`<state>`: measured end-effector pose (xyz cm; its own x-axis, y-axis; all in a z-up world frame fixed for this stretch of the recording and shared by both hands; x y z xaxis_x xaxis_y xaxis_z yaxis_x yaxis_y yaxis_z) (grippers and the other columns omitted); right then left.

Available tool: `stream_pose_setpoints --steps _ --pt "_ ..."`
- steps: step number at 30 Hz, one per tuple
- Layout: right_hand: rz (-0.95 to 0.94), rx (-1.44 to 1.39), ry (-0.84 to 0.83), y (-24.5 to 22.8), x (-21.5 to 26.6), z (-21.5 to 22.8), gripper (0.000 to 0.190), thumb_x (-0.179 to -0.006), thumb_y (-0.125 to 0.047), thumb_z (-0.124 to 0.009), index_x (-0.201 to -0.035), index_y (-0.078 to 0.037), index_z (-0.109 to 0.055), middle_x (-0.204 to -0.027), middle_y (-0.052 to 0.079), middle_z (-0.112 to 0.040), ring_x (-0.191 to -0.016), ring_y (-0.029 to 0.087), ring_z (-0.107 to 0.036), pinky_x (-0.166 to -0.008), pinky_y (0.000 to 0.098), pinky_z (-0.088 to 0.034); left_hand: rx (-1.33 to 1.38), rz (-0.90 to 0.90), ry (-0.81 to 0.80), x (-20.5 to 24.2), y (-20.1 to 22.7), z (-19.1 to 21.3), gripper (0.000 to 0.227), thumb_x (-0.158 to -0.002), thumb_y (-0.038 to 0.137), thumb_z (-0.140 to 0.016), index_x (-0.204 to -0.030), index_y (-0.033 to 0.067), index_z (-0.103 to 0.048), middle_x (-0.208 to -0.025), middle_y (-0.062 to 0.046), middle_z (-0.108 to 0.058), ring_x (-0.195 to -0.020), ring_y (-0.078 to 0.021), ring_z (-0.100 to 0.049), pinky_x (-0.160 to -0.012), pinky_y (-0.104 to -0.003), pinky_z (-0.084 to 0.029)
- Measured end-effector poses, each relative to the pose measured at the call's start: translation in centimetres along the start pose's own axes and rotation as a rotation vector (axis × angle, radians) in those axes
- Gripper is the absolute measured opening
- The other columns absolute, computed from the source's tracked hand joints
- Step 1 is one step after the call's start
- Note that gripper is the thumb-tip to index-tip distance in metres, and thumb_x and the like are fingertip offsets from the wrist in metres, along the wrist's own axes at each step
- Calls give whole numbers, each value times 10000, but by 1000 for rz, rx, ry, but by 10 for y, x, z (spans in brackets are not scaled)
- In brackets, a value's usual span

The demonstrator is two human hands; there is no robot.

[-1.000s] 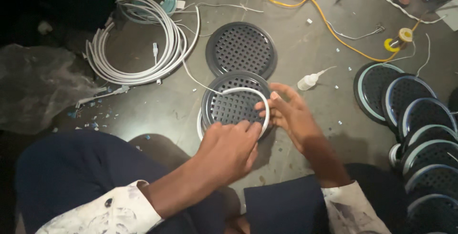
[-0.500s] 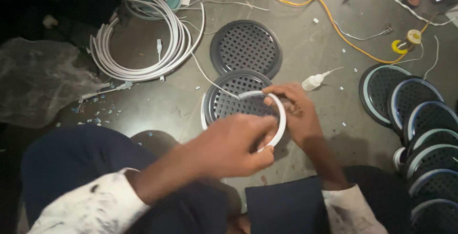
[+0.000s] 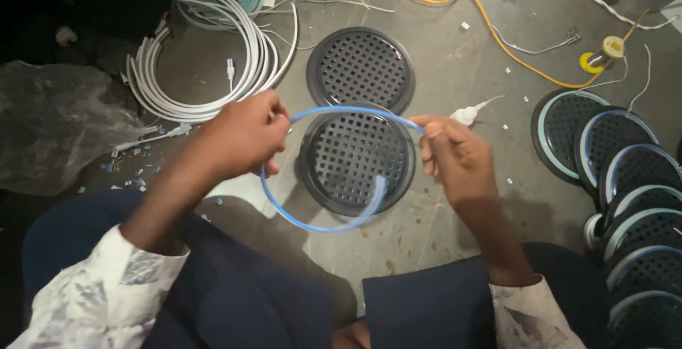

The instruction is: The person is assembling LED light fixtures by applying glue to the rim of a circular perforated plastic base and attaching a flexible LED strip. They use wire cutters to trim the strip and a glue bottle to secure it in place.

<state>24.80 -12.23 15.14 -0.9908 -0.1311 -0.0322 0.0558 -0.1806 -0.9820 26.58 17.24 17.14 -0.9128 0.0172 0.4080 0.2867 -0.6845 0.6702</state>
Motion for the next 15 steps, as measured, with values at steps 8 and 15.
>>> stream_pose_setpoints --steps 8,15 --pt "-97 23 -131 34 6 -44 275 -1033 -217 -575 -1210 -48 -699 -780 -47 -567 -634 21 -484 -555 191 -405 -196 -845 111 16 49 -52 499 -834 236 -746 -1276 43 -619 -1147 -179 -669 -1066 -381 -631 -894 -491 -504" --pt "-114 44 -81 39 0 -39 279 -1029 -243 -598 -1208 -48 -686 -807 -18 -629 -639 72 -542 -583 243 -442 -496 -820 182 -12 53 -71 295 -750 149 -766 -1037 217 -773 -912 -28 -697 -877 -263 -704 -780 -459 -502"
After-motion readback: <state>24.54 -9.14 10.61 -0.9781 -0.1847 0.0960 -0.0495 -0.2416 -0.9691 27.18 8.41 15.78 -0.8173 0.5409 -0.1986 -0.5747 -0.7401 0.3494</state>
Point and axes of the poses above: each hand's wrist, its own x-axis away from the middle knuckle, its own z-axis out of the back of the hand, y = z × x, the point moved 7 cm from there along -x, towards the middle knuckle
